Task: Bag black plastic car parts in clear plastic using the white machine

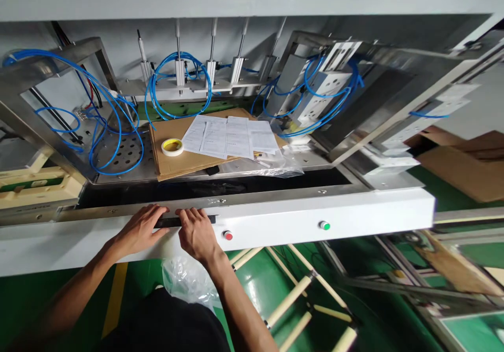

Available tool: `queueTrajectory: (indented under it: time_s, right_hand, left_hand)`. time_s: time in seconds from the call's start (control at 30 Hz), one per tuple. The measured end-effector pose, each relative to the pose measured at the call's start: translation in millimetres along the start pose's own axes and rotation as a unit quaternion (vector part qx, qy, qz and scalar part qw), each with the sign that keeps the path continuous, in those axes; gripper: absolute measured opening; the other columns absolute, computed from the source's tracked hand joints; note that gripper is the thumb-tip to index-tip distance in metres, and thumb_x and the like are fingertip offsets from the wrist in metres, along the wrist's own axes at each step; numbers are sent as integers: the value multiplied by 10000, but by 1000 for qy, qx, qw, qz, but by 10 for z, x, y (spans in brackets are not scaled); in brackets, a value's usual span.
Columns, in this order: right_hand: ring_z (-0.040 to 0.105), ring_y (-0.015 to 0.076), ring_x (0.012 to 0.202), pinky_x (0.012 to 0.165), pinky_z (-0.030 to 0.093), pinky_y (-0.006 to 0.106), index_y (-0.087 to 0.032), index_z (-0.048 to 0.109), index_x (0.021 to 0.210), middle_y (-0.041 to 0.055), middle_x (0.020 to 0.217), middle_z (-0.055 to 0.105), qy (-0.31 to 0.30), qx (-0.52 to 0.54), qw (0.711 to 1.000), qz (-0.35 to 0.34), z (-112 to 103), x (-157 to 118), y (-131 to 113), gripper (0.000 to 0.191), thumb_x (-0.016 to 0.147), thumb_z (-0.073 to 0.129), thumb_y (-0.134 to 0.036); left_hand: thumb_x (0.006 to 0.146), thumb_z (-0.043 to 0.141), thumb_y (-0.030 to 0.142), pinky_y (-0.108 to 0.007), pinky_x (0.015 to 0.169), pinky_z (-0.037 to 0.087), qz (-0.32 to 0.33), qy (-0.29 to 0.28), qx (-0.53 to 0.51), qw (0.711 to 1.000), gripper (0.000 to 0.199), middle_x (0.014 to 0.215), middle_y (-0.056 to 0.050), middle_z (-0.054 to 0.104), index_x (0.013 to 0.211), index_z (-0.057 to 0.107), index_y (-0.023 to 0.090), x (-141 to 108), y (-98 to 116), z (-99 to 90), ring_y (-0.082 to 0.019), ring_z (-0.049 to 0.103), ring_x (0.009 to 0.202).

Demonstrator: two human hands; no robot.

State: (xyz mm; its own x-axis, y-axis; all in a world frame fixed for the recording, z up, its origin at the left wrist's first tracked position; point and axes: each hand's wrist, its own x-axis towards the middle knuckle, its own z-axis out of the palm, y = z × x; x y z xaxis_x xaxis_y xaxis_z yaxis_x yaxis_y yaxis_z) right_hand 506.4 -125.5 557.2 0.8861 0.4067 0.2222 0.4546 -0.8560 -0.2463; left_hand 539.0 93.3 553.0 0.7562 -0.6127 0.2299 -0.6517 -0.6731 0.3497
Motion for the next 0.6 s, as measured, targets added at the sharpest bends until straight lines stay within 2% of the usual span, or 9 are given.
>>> queueTrajectory:
  time_s: [0.1, 0.23, 0.3, 0.47, 0.6]
  right_hand:
    - [586, 256, 894, 872, 375, 378, -148, 668, 1098, 95, 919, 716, -11, -9, 1000, 20, -60, 89, 11, 271, 852, 556, -126]
    - [588, 261, 905, 881, 362, 381, -149, 677, 1013, 104, 892, 715, -29, -23, 999, 35, -42, 236, 38, 173, 888, 562, -183]
    - [589, 265, 920, 874, 364, 382, -153, 681, 979, 111, 908, 716, -36, -29, 998, 43, -10, 289, 50, 153, 907, 556, -201]
    - [582, 274, 967, 860, 375, 382, -160, 692, 957, 135, 1004, 703, -36, -38, 997, 60, 91, 291, 55, 158, 925, 558, -236]
    - [570, 275, 944, 874, 384, 390, -155, 693, 955, 128, 972, 694, -17, -32, 997, 61, 172, 227, 47, 150, 899, 588, -246]
  left_hand:
    - [949, 643, 188, -407, 898, 564, -1, -4, -30, 1000, 177, 1074, -69, 722, 1114, 581, 208, 38, -32, -9, -256, 700, 989]
    - [997, 593, 192, -385, 892, 549, 1, -10, -14, 1000, 40, 992, -53, 728, 1029, 606, 212, 120, -111, 74, -241, 701, 956]
    - [1006, 575, 190, -376, 871, 550, -1, -10, -10, 1000, 46, 972, -56, 724, 1007, 619, 207, 150, -143, 129, -238, 700, 936]
    - [1015, 574, 221, -380, 896, 544, 2, 5, -4, 1000, 91, 1086, -82, 706, 1016, 663, 203, 128, -158, 226, -242, 689, 996]
    - [1014, 600, 262, -395, 898, 537, 8, 54, 25, 998, 222, 1115, -100, 713, 1216, 668, 199, 9, -126, 277, -256, 679, 1009]
